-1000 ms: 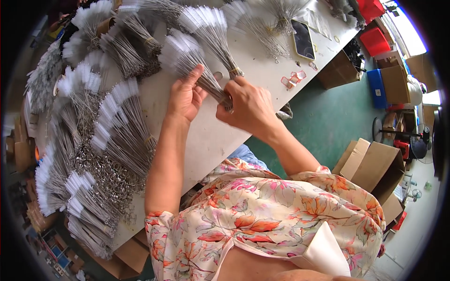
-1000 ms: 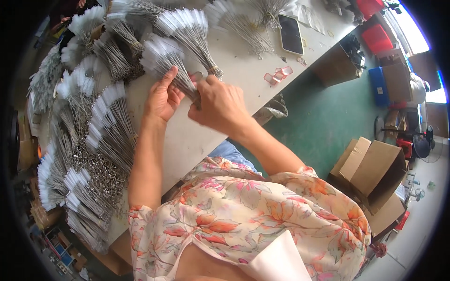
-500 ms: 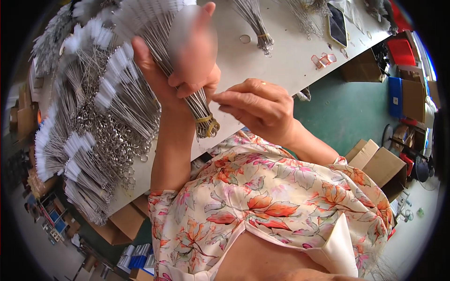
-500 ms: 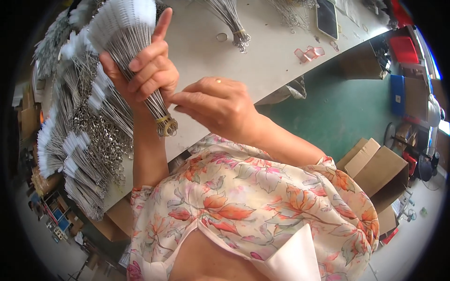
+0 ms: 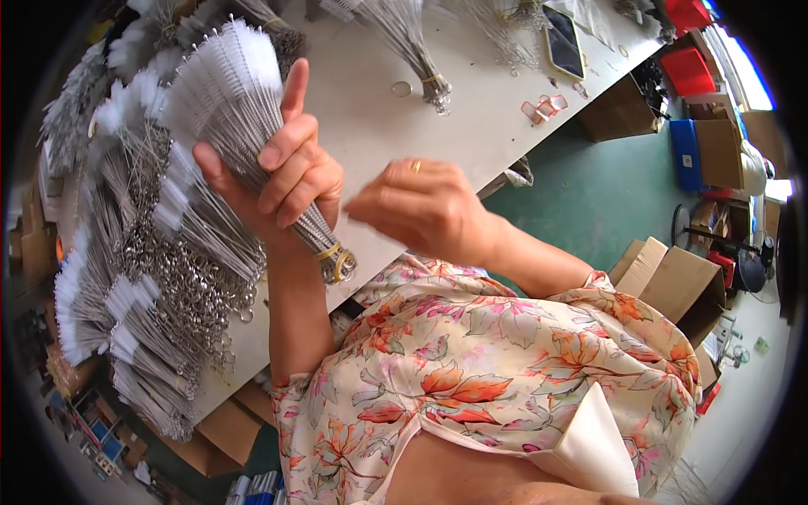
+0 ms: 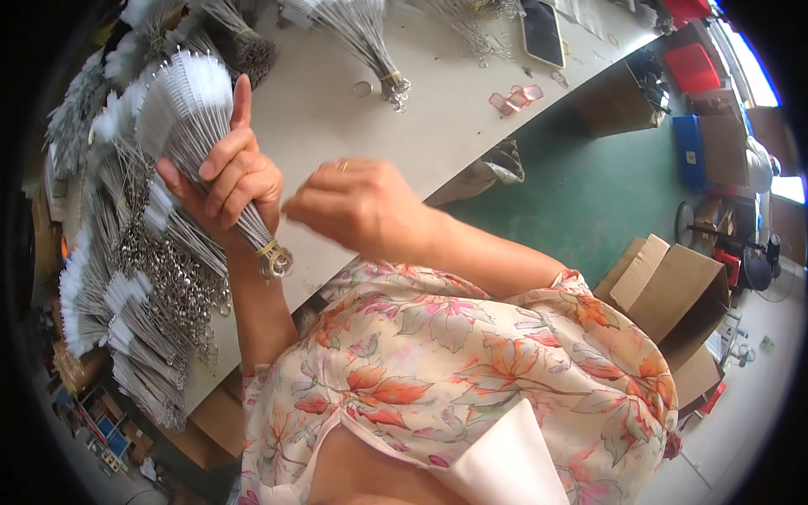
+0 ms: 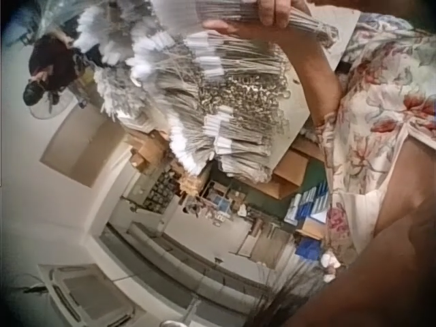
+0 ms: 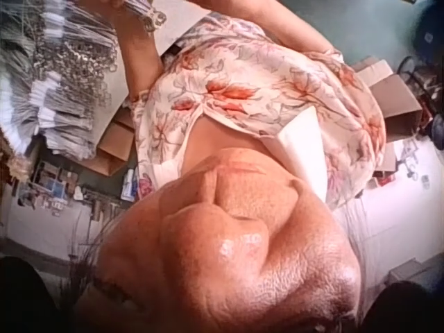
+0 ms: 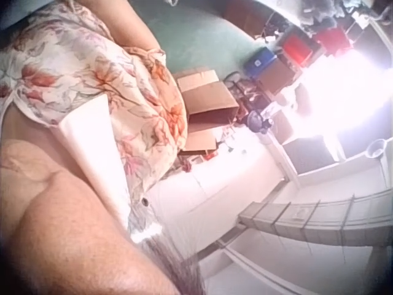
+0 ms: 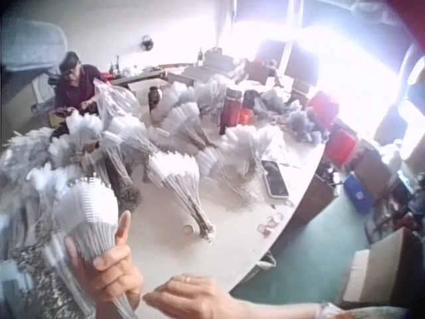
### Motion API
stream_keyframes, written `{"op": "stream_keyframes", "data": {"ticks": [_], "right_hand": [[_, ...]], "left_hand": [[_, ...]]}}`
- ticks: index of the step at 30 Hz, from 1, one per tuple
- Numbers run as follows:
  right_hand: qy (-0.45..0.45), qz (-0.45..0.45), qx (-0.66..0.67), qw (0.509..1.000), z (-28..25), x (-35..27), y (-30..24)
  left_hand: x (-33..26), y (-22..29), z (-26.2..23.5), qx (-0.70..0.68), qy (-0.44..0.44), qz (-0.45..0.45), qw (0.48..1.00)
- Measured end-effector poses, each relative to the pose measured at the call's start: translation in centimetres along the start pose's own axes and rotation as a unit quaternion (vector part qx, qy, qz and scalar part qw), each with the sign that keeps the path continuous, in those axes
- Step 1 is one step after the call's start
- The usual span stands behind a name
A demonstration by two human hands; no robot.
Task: Attaching small metal split rings to the bent wire handles of cleaning brushes.
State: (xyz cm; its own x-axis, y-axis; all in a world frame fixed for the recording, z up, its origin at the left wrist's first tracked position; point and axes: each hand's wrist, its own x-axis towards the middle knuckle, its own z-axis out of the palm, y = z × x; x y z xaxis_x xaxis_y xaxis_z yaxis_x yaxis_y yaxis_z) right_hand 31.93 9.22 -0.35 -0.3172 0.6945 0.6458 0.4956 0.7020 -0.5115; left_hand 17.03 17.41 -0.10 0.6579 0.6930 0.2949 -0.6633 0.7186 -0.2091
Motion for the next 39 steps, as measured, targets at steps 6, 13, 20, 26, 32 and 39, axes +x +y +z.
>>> {"op": "stream_keyframes", "data": {"ticks": [6,13,20,26,32,39], "right_hand": [[-0.169,0.149,-0.346,0.911,-0.7,0.7,5.8],[-0.185,0.098,-0.438,0.874,2.2,-1.0,7.8],[-0.137,0.147,-0.247,0.948,-0.4,-5.6,4.2],[-0.043,0.222,-0.29,0.93,-5.8,-10.1,5.9],[0.029,0.219,-0.323,0.92,-7.1,-8.2,11.5],[0.134,0.113,-0.013,0.984,-2.6,-0.3,4.3]], "left_hand": [[-0.3,0.6,-0.3,0.043,-0.006,0.0,0.999],[-1.3,1.2,0.2,0.129,0.037,0.032,0.99],[-1.3,0.1,0.6,0.637,0.271,0.016,0.721],[-0.2,-0.2,1.4,0.415,0.152,0.052,0.896],[-1.0,0.2,0.0,0.56,0.282,0.016,0.779],[-0.6,1.7,1.5,0.39,0.173,0.114,0.897]]}}
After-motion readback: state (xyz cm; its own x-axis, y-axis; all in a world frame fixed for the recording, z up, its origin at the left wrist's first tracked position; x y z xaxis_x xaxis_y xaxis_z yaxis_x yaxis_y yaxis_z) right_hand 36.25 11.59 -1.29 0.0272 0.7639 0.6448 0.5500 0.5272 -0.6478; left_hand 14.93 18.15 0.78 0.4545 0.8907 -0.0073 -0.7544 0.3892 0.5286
